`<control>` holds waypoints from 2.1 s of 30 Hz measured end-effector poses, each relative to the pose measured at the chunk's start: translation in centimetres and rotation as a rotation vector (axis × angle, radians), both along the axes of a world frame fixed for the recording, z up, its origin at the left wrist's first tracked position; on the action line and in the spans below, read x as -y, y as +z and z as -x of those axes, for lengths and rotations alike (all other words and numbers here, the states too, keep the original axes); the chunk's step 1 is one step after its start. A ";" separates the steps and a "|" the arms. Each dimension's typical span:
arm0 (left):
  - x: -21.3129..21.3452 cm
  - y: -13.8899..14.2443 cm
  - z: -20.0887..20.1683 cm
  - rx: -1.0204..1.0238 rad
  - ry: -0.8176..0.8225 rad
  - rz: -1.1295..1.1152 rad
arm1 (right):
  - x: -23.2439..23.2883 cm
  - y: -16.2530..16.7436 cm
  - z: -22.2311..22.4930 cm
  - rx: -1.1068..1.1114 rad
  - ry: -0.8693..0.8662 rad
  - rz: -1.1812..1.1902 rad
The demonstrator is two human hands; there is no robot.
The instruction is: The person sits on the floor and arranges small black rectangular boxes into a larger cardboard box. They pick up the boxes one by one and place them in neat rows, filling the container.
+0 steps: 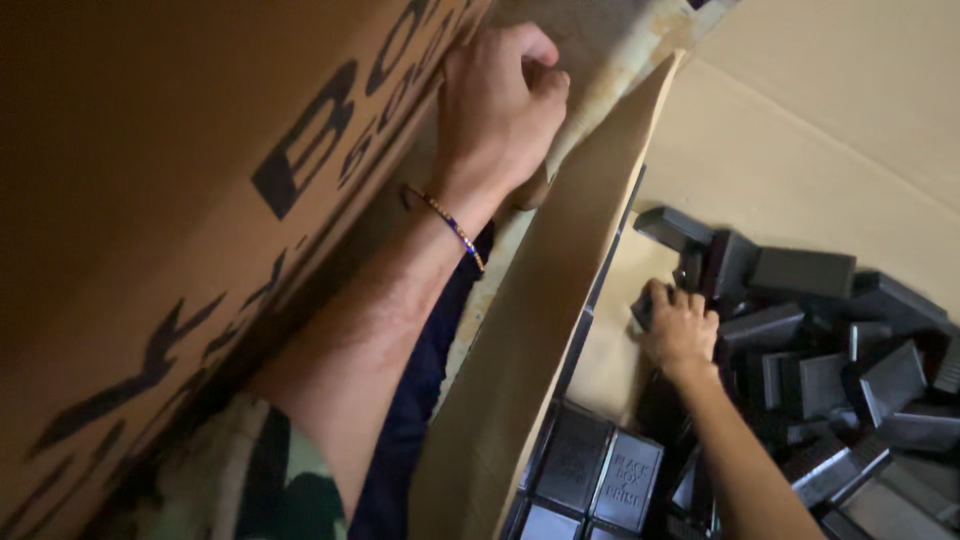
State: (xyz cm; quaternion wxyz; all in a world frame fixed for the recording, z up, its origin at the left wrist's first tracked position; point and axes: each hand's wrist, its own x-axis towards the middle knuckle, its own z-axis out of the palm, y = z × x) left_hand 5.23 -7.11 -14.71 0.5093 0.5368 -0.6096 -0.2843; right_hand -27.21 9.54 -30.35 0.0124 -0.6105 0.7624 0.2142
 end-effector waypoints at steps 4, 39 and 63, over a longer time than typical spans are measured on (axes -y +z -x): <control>0.0 0.4 -0.2 0.002 0.000 0.096 | 0.0 2.0 -1.6 0.046 0.014 0.048; 0.2 0.3 -0.6 0.061 -0.040 0.120 | -3.4 16.9 0.8 0.318 -0.021 0.445; 0.0 0.5 -0.5 0.119 -0.007 0.133 | 4.3 4.7 3.6 0.104 -0.374 0.269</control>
